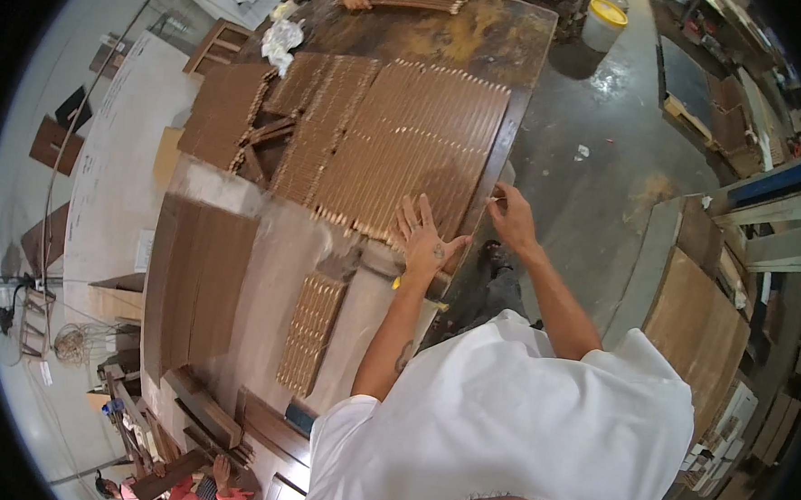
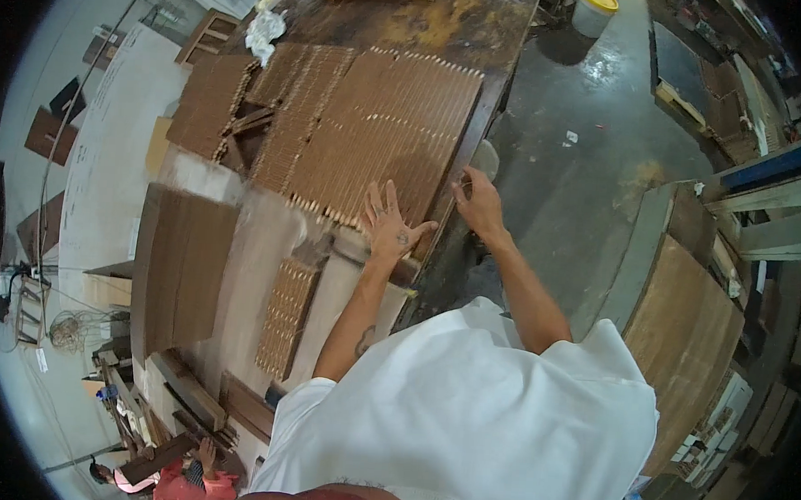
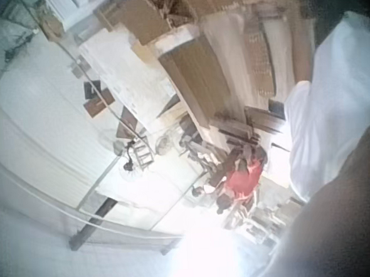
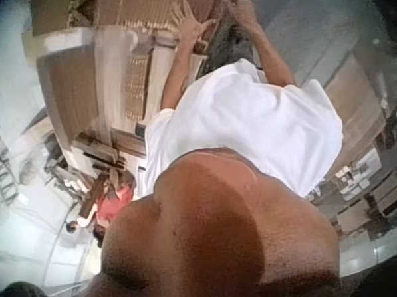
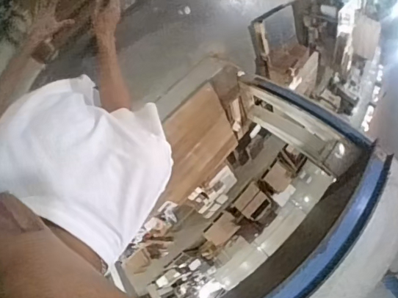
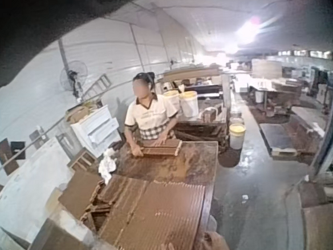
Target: The person aligns wooden slats on a table, hammers a wood piece into place, and sorts piles of slats.
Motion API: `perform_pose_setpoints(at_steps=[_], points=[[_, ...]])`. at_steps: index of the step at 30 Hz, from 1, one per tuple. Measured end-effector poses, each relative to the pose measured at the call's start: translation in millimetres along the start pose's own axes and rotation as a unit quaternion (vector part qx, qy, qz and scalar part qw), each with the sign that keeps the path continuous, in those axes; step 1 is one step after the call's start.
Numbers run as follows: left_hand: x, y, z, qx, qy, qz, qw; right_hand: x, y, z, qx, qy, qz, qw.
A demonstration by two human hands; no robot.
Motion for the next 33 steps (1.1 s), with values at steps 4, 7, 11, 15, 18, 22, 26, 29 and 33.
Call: perform_pose_setpoints(at_steps=[4,7,11,15,18,22,26,29,33], points=[[34,29,31,-0.078,0.059,-0.056,0.994,-21,62,56,0.004,-0.027,-0.069,0.997],[42,37,26,-0.105,0.055,-0.015,0.993,-32,133,69,-0.049,-0.099,-0.119,0.987],[36,40,38,-0.132,0.078,0.028,0.988,-15,215,77,-0.132,-0.222,-0.230,0.938],[26,37,49,-0.157,0.081,0.047,0.983,15,248,72,-0.234,-0.358,-0.360,0.829],[29,39,51,-0.159,0.076,0.056,0.983,27,243,50,-0.317,-0.412,-0.393,0.759],[28,52,59,-0.139,0.074,0.072,0.985,38,217,11,-0.425,-0.387,-0.454,0.681],[35,65,49,-0.176,0.068,0.023,0.982,55,186,-7,-0.494,-0.352,-0.520,0.601],[38,70,39,-0.189,0.070,-0.023,0.979,72,178,-18,-0.564,-0.313,-0.519,0.562],[31,70,45,-0.169,0.126,-0.059,0.976,78,179,-28,-0.587,-0.290,-0.532,0.536]])
Point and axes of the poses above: each hand's wrist, its own y-axis towards the middle knuckle, its own x-axis out of the palm, z = x × y, the point moved 9 cm from there along y, towards the middle knuckle, and after that the axes turned 2 degrees about -y, right-handed, at the moved point
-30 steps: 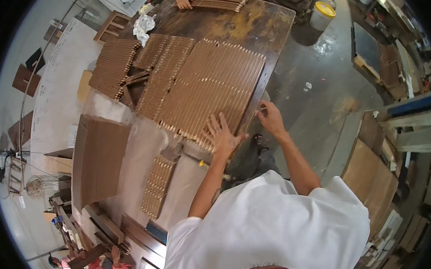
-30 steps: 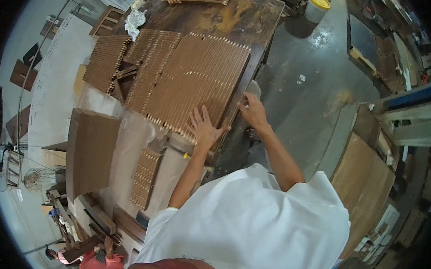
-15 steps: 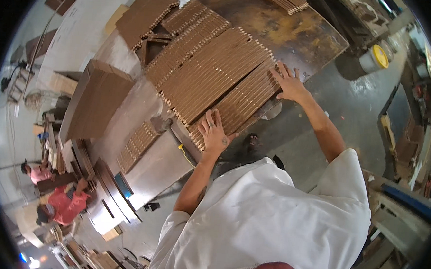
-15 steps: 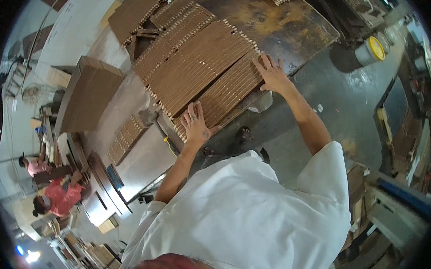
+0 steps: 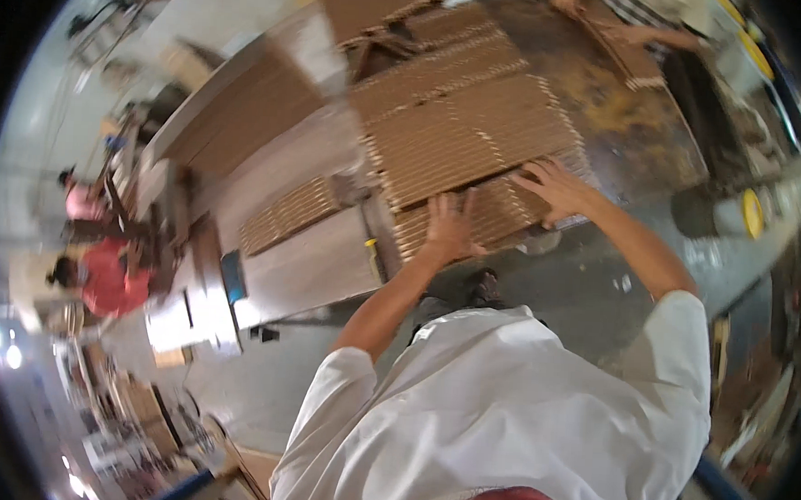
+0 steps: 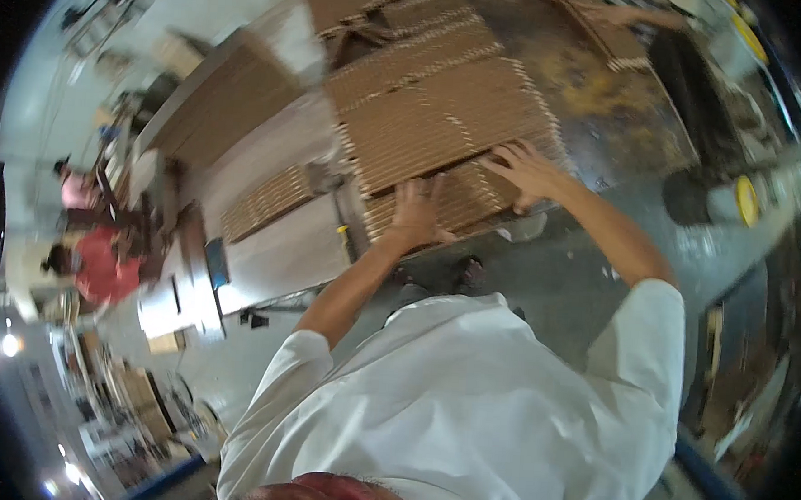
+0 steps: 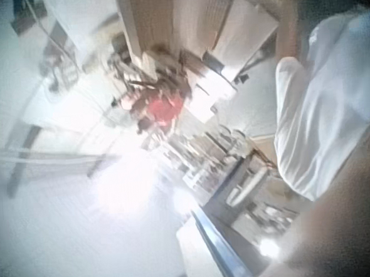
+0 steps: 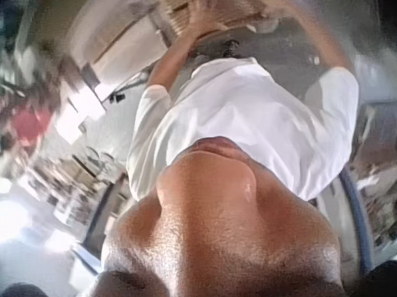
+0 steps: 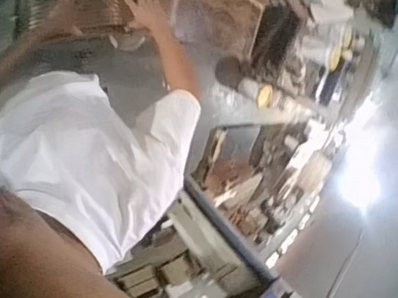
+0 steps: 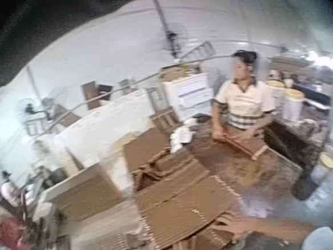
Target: The person aligns wooden slats on a table, hammers a wood piece into place, and sorts piles of slats.
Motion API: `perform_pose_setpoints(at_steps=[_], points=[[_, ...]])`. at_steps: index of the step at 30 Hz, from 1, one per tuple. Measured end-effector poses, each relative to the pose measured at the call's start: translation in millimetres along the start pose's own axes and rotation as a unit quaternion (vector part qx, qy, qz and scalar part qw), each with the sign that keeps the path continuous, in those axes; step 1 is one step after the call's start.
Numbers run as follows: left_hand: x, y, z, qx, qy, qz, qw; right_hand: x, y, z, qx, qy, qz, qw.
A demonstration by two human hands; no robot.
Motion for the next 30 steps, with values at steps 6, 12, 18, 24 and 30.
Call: perform_pose_setpoints(at_steps=[6,12,18,24,30], points=[[5,1,1,0.029,-0.017,-0.017,0.999,-5,-2,-1,0.026,0.001,-0.051,0.998],[6,-10,-2,0.035,-0.069,0.015,0.997,-5,13,-9,0.003,-0.035,-0.112,0.993],[-36,-11,4,0.065,-0.063,0.020,0.996,-21,3,-6,0.001,-0.045,-0.097,0.994],[-52,-21,-19,0.109,-0.084,0.031,0.990,-30,17,-29,0.008,-0.002,-0.122,0.992],[-90,-89,-104,0.126,-0.066,0.027,0.990,-97,51,-113,0.041,-0.040,-0.064,0.996]])
Point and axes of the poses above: each hand's wrist, its own y-axis towards the middle knuckle, its own x-axis out of the palm, z = x × y, the point moved 9 cm from there along y, towards the middle knuckle, and after that the axes turned 2 degrees about -y, right-handed, at the moved point
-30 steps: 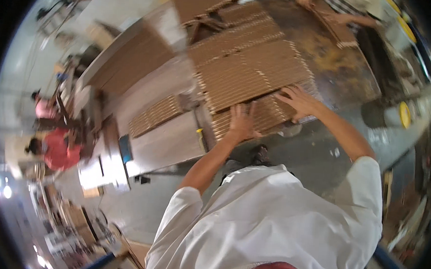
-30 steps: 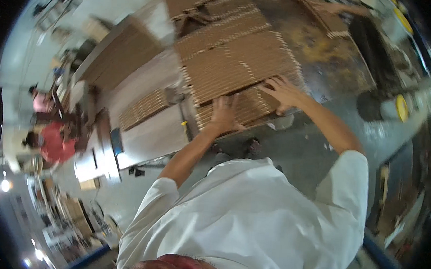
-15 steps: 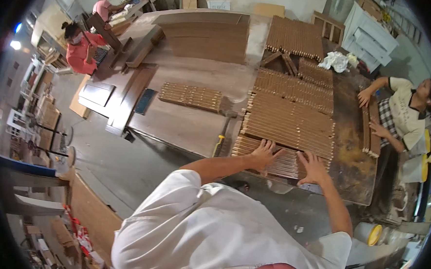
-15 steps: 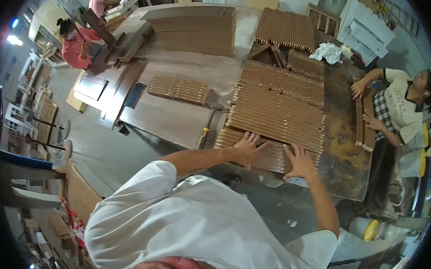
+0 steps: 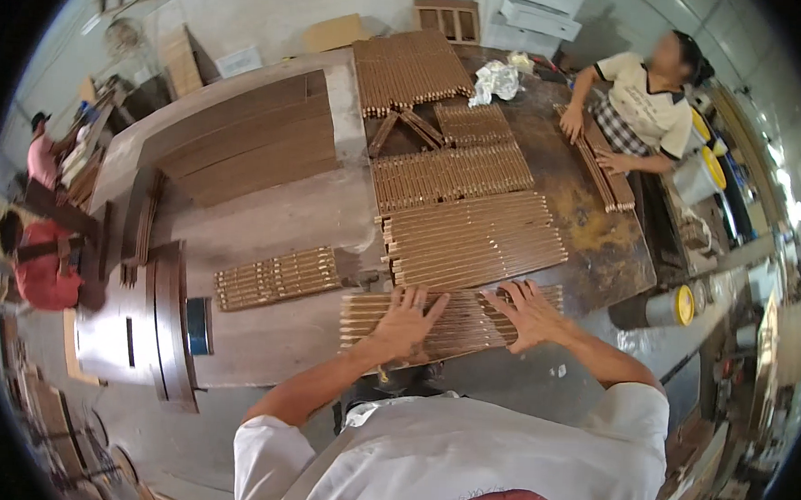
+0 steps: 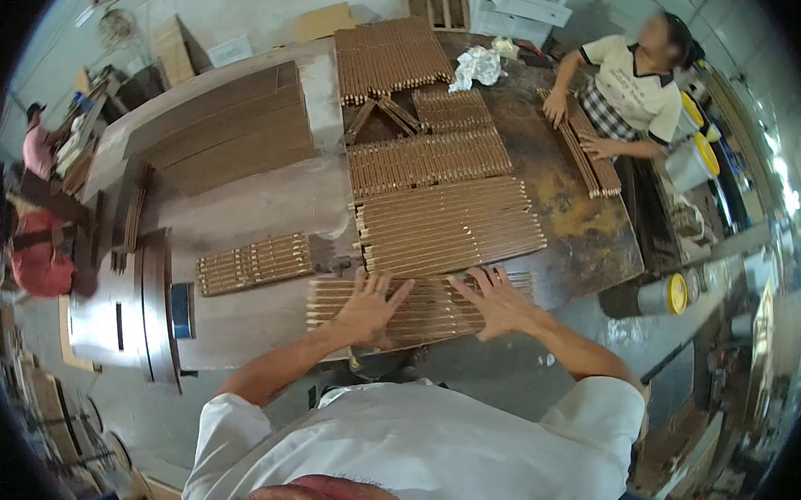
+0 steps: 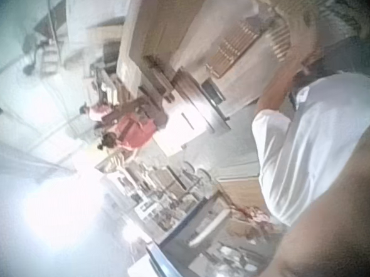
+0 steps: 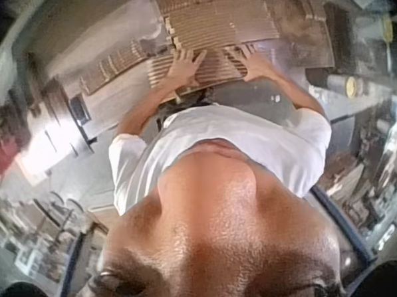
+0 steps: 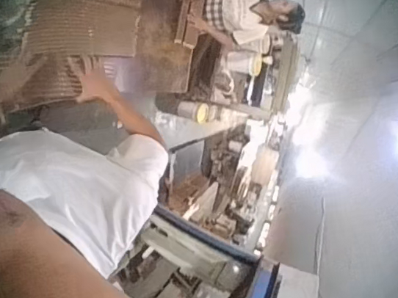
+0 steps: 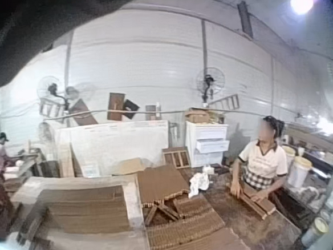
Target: The person aligns wooden slats on a table, hammers a wood piece into place, and sorts piles of slats.
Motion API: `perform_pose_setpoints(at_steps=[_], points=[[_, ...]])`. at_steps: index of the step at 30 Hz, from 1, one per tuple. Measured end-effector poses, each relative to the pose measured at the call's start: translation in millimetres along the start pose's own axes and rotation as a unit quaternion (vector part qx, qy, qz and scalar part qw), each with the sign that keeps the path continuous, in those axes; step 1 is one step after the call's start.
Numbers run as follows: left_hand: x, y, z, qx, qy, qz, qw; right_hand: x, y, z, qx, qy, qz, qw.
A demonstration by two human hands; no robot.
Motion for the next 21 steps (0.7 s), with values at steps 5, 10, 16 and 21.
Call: perform_pose_setpoints(at_steps=[5,10,16,21], points=[[-49,-87,-136,-0.008,0.059,0.028,0.998,-75,133,-81,-0.014,-0.026,0.015,0.999],[-102,-137,-291,-0.011,0.101,0.106,0.989,-134,283,-123,0.004,-0.018,0.099,0.995],[-90,-179,-455,-0.078,0.096,0.105,0.987,-161,451,-161,-0.031,-0.025,0.094,0.995],[-66,-170,-519,-0.089,0.048,0.101,0.990,-156,520,-158,-0.067,-0.042,0.069,0.994]])
Point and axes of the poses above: each hand's wrist, its own y-axis towards the middle knuckle, its own x-axis out of the palm, z = x × y, the point moved 9 cm from there along y, towards the middle knuckle, and after that the axes turned 2 degrees about -y, right-handed, at the moved point
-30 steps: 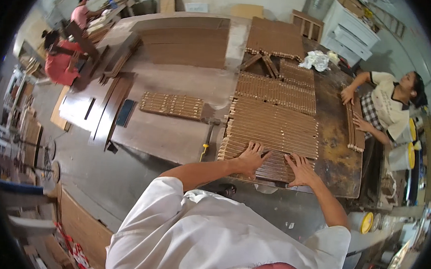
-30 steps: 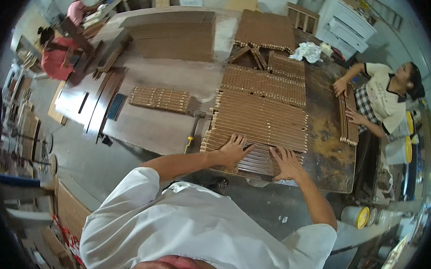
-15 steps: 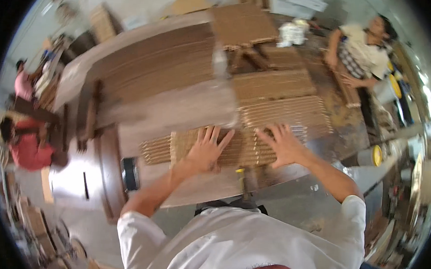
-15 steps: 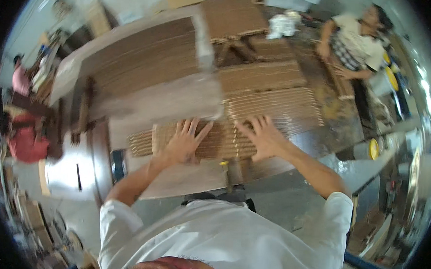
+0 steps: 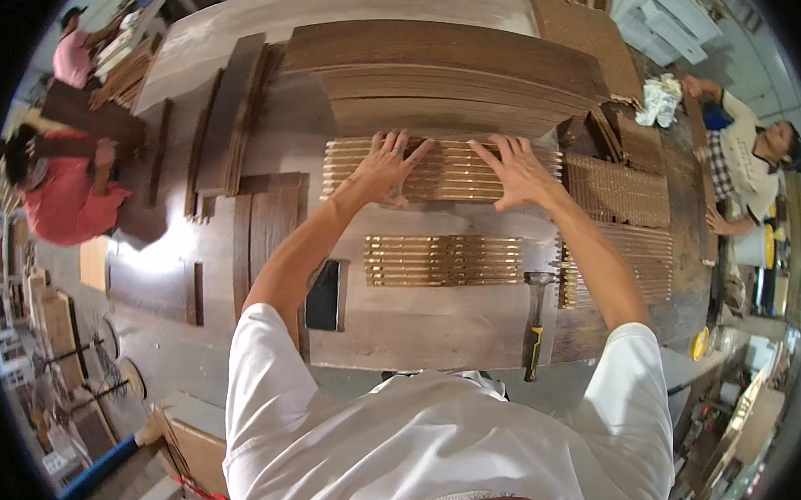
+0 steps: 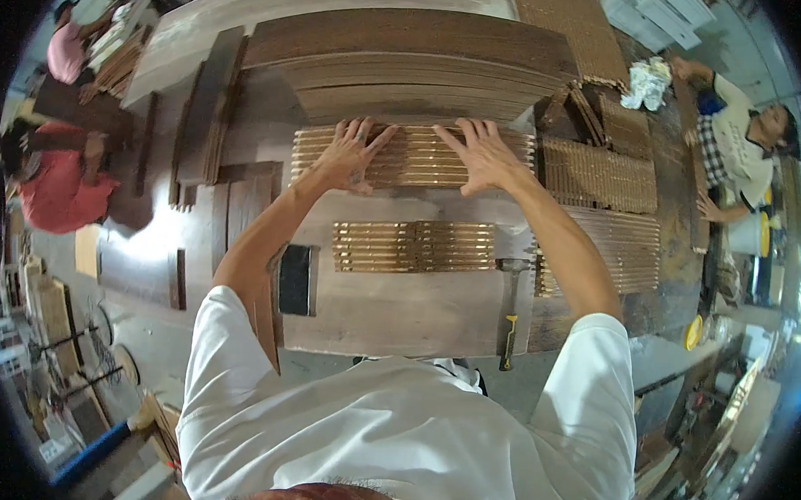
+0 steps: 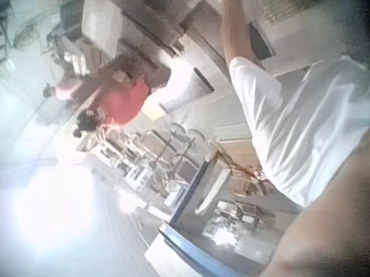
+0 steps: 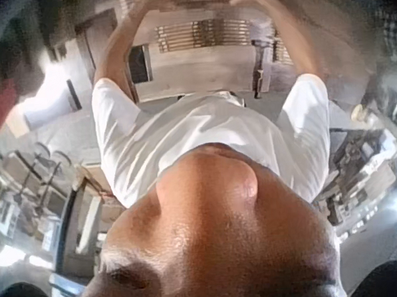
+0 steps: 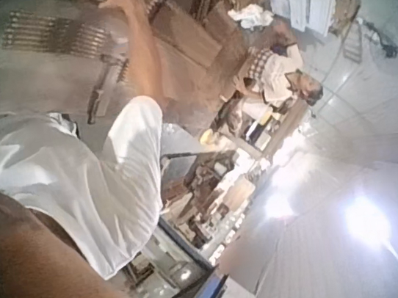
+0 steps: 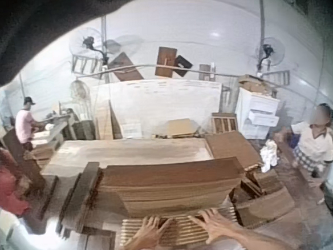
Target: The person aligns wooden slats on a table, hammers a wood piece into place, and sorts piles of slats.
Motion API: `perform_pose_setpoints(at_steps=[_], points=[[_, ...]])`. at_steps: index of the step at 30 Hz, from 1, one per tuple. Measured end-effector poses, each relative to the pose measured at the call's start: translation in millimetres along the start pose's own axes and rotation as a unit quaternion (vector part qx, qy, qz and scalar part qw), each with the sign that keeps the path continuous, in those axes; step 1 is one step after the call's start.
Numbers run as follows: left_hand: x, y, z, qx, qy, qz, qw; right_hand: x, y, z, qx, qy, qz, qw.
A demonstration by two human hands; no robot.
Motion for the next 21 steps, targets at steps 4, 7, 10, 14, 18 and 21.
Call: perform_pose_setpoints(at_steps=[4,7,10,14,18,21], points=[[21,12,2,-0.004,-0.022,-0.011,1.000,18,3,12,0.014,-0.007,-0.048,0.999],[45,33,5,-0.015,-0.033,-0.063,0.997,47,-3,24,0.045,0.003,-0.072,0.996],[70,44,4,0.021,-0.071,-0.038,0.997,67,-7,30,0.069,0.025,-0.095,0.993],[64,43,-6,-0.029,-0.061,-0.055,0.996,72,4,33,0.062,0.058,-0.079,0.993],[46,32,-7,-0.029,0.029,0.028,0.999,71,9,44,0.079,0.047,-0.019,0.996],[48,25,-16,-0.076,0.027,0.029,0.996,70,-9,44,0.124,-0.014,0.043,0.991]])
Point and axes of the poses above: each hand's wrist, its own y-axis towards the middle knuckle, its own x-axis out of the palm, z = x × y, the point moved 9 cm from there along y, towards the middle knuckle, and after that the axes turned 2 degrees about -y, right-handed, at the moved point
